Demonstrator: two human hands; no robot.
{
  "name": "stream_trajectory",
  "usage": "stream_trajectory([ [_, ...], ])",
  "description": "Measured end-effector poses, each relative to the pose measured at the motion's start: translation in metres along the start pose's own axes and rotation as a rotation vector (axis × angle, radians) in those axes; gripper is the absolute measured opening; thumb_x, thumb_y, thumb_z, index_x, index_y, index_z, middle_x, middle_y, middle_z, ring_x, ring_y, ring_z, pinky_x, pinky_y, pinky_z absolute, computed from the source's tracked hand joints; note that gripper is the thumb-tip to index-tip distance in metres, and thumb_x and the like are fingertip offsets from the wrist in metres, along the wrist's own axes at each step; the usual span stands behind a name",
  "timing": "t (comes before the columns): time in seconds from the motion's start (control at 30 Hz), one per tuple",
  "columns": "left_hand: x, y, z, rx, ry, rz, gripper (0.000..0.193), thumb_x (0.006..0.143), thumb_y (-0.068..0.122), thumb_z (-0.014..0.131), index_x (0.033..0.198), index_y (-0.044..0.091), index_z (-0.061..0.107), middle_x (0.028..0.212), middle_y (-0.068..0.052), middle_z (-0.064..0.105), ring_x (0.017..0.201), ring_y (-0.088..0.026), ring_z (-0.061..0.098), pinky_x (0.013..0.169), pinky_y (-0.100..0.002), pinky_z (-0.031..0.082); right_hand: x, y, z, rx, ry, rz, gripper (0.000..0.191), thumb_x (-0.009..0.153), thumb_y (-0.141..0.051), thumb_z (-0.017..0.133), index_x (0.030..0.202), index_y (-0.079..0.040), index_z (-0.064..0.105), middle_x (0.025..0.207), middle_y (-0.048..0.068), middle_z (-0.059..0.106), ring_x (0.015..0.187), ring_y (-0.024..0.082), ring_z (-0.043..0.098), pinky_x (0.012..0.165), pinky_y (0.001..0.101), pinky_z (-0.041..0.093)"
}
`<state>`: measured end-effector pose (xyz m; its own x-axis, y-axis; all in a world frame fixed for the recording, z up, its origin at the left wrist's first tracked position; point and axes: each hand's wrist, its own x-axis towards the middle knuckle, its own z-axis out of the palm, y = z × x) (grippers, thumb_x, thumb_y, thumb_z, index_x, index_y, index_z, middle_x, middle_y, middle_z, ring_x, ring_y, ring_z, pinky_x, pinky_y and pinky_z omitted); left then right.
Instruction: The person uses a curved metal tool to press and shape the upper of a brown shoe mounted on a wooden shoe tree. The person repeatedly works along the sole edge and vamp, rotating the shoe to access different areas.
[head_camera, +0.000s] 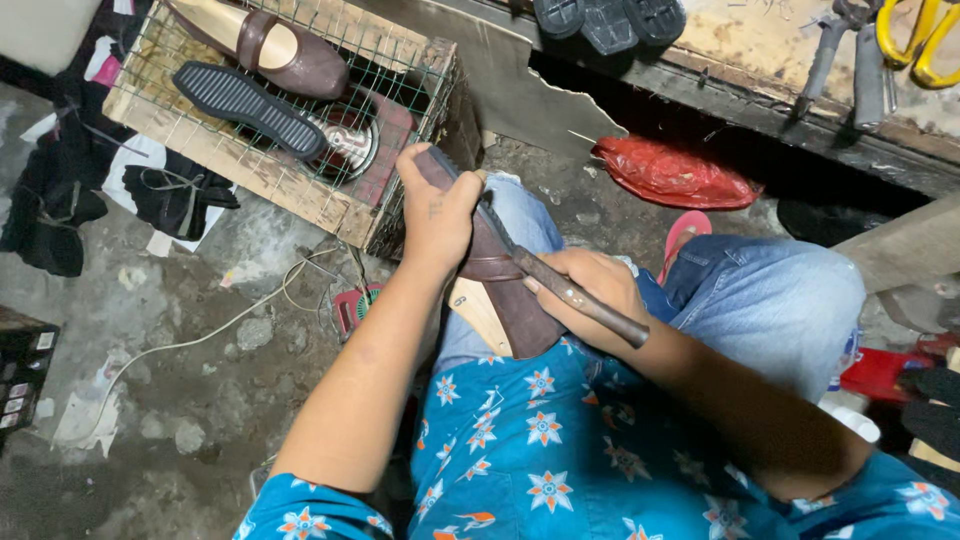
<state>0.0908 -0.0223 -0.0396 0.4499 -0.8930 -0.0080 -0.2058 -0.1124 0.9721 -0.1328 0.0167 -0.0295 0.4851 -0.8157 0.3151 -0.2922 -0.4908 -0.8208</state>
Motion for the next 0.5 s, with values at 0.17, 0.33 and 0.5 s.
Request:
stream_trajectory([
  [0.17,0.0066,0.0015,-0.0022,-0.072,-0.009,-0.107,0.068,0.077,0.020,0.075,0.133,0.006,0.039,0.104,-0.011,0.064,0.090,-0.020,0.064,0.079,-0.035,0.055,0.0006,0.0033,0.0033,-0.028,-0.022,-0.060,0.022,0.087,-0.015,0.077,0.108,-0.008,0.074,0.088,0.012,0.073,0.077,0.028,0.072,0.068,0.0378,0.056],
  [0.33,0.0075,0.0007,-0.0006,-0.116,-0.023,-0.089,0.067,0.077,0.018,0.075,0.133,0.007,0.039,0.102,-0.009,0.064,0.089,-0.018,0.063,0.079,-0.034,0.054,0.0028,0.0056,-0.0004,0.023,-0.004,-0.116,0.023,0.087,-0.014,0.077,0.108,-0.007,0.072,0.086,0.012,0.071,0.076,0.029,0.071,0.066,0.0385,0.055],
  [0.5,0.0066,-0.0023,-0.0006,-0.072,-0.012,-0.094,0.065,0.078,0.017,0.076,0.131,0.007,0.040,0.100,-0.008,0.064,0.088,-0.017,0.064,0.079,-0.033,0.054,0.0087,0.0015,-0.0033,-0.003,-0.034,-0.174,0.021,0.088,-0.012,0.076,0.108,-0.007,0.071,0.085,0.012,0.070,0.075,0.030,0.070,0.066,0.0390,0.055],
])
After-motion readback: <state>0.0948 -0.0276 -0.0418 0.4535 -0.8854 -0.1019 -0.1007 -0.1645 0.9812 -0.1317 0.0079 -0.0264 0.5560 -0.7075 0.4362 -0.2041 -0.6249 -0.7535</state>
